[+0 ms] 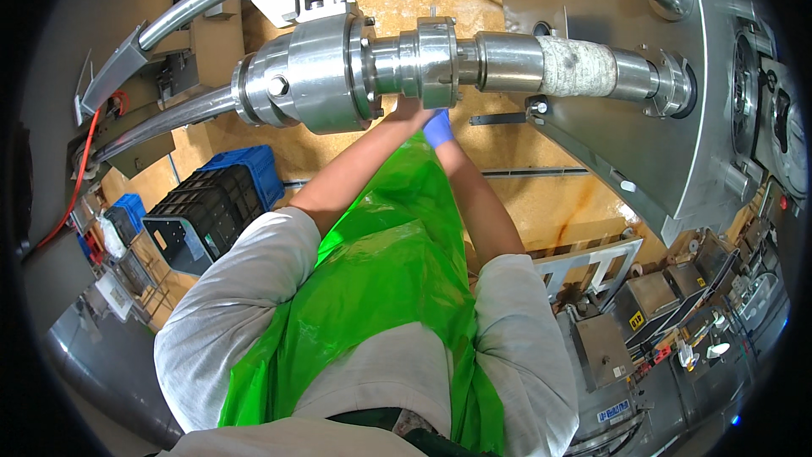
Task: The person assembles a stainless steel industrial machine by inserting a metal rod into a circular opening, attaching a long metal arm, and tightening connections with a wrench. The person also wipes the machine's control panel with a cloth.
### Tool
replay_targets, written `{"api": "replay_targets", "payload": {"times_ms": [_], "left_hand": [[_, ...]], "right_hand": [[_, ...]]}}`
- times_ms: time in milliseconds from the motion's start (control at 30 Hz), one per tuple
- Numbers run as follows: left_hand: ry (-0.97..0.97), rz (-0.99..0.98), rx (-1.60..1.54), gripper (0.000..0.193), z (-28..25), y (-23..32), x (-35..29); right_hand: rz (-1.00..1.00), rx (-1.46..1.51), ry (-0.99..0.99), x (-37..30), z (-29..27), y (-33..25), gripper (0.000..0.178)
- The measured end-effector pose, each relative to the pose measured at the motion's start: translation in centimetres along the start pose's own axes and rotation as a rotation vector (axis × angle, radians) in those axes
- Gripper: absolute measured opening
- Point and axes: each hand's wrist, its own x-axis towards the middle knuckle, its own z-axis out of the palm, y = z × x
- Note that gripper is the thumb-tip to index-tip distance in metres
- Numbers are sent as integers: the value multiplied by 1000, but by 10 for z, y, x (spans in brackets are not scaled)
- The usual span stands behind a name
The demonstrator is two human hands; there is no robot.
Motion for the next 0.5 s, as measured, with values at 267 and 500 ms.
{"api": "replay_targets", "payload": {"times_ms": [267,500], "left_hand": [[-50,-46,-87,25,-21,29,-16],[88,-85,-424,21,-7,48,-9]], "right_hand": [[-25,145,173,-27,-33,51,27],[-74,-408,158,-9,70,-54,27]]}}
